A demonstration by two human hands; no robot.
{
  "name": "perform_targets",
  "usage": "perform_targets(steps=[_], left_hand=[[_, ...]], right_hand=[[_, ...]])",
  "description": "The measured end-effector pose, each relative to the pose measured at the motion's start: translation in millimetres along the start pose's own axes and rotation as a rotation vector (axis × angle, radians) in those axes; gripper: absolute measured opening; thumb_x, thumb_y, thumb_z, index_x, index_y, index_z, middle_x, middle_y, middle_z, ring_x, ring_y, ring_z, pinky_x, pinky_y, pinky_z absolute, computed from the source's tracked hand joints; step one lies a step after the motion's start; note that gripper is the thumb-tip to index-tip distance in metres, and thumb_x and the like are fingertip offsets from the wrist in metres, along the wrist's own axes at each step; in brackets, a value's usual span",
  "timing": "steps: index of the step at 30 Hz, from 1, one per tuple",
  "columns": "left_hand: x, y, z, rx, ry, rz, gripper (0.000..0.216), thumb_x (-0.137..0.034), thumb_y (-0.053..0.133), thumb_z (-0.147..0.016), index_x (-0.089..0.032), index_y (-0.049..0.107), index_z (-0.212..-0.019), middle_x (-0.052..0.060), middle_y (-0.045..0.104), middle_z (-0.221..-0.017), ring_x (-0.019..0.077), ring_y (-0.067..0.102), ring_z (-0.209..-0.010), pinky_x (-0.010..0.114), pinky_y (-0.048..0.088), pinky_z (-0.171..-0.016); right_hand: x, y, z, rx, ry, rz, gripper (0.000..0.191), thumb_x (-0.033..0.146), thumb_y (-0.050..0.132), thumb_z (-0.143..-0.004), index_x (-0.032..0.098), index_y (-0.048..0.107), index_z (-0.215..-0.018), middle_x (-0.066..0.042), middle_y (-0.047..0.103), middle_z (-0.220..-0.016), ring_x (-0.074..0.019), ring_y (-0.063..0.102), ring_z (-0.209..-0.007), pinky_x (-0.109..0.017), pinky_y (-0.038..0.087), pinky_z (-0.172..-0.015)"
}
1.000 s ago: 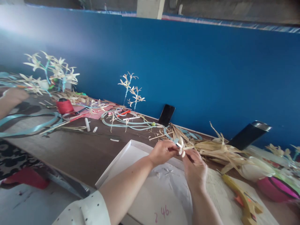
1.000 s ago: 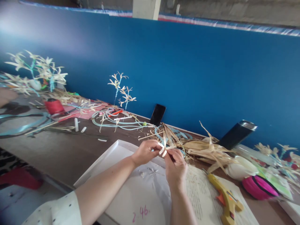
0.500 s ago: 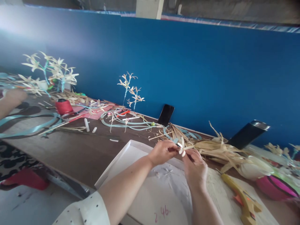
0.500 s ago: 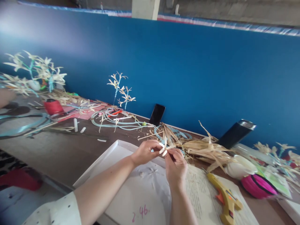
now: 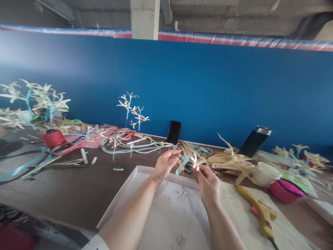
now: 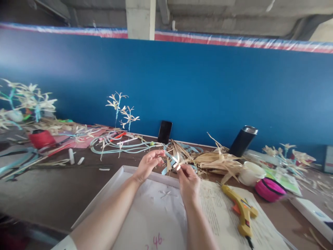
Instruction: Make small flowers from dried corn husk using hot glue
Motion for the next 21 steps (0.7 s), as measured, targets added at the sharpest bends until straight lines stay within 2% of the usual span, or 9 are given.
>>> perform_targets(steps=[3, 12, 17, 21], left_hand=[[-1, -3, -1, -0.059, 0.013, 0.0, 0.031, -0.032, 0.059, -0.077, -0.013, 0.061, -0.101, 0.012, 0.061, -0.11, 0.0104, 0.057, -0.07, 0.022, 0.045, -0.061], [-4, 2, 2, -0.065, -0.017, -0.012, 0.04, -0.044, 0.059, -0.076, -0.012, 0.062, -0.099, 0.009, 0.062, -0.099, 0.0089, 0.051, -0.065, 0.02, 0.041, -0.056], [-6, 5, 4, -0.042, -0.009, -0.007, 0.044, -0.049, 0.054, -0.079, -0.011, 0.062, -0.098, 0.007, 0.061, -0.088, 0.0079, 0.048, -0.062, 0.019, 0.039, -0.056], [-8, 10, 7, 0.003, -0.004, 0.021, 0.049, -0.049, 0.054, -0.079, -0.01, 0.056, -0.109, 0.004, 0.058, -0.079, 0.0084, 0.047, -0.062, 0.019, 0.037, -0.055]], right_hand=[[0, 0, -1, 0.008, -0.038, 0.014, 0.033, 0.049, 0.064, -0.071, 0.016, 0.066, -0.076, 0.0, 0.058, -0.065, -0.013, 0.048, -0.06, -0.023, 0.035, -0.056], [4, 3, 0, 0.048, -0.087, 0.082, 0.03, 0.047, 0.062, -0.072, 0.017, 0.064, -0.07, -0.001, 0.059, -0.066, -0.0146, 0.051, -0.062, -0.024, 0.035, -0.055], [3, 6, 2, 0.016, 0.017, -0.024, 0.032, 0.048, 0.066, -0.066, 0.017, 0.065, -0.07, 0.002, 0.055, -0.056, -0.0116, 0.045, -0.051, -0.023, 0.033, -0.049], [0, 11, 3, 0.055, 0.081, -0.092, 0.035, 0.049, 0.065, -0.067, 0.015, 0.068, -0.077, 0.001, 0.053, -0.049, -0.011, 0.042, -0.045, -0.023, 0.03, -0.044]])
Point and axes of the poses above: each hand's wrist, its own z-axis away from the middle knuckle, its own y-axis out of the palm, x = y × z, the point moved 4 cm from there along -z, towards the middle knuckle
